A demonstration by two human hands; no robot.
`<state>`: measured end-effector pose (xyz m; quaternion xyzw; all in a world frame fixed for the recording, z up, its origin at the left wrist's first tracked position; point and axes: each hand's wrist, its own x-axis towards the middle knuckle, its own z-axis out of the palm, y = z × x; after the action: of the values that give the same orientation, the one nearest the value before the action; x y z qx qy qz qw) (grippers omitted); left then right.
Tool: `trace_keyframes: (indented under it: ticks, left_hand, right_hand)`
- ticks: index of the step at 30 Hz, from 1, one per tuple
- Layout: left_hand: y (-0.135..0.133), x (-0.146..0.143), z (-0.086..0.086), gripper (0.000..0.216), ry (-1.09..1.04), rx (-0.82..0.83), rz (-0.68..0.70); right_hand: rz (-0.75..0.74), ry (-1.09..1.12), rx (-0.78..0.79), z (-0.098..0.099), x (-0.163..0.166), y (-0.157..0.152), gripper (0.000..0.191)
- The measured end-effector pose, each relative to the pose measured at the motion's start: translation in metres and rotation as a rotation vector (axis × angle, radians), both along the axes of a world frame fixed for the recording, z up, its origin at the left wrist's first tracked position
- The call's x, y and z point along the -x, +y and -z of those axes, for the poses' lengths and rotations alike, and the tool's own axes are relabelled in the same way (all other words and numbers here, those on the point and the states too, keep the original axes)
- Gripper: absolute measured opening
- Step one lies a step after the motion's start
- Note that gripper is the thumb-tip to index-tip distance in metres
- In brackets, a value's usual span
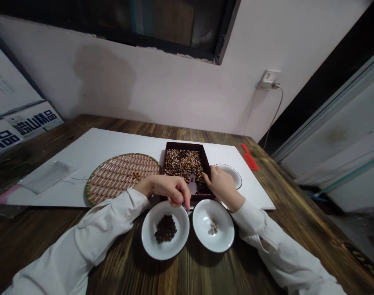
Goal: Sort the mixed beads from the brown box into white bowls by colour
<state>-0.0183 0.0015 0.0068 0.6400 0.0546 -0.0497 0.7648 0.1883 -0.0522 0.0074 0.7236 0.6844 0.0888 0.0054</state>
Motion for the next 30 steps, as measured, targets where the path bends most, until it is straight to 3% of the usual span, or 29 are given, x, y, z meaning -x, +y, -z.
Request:
trace_keyframes:
  ticks: [23,30]
  left_hand:
    - [-0.0049,-0.0021,0.0036,0.035,-0.072,0.184,0.009]
    - [-0.0087,-0.0049,-0.0021,0.034,-0.019,0.188,-0.080]
  right_hand:
    - [0.004,0.003,0.002,-0.0003,-0.0003,0.0000,0.033]
    - [0.003,0.004,-0.005,-0.0003,0.0001,0.0001,0.033]
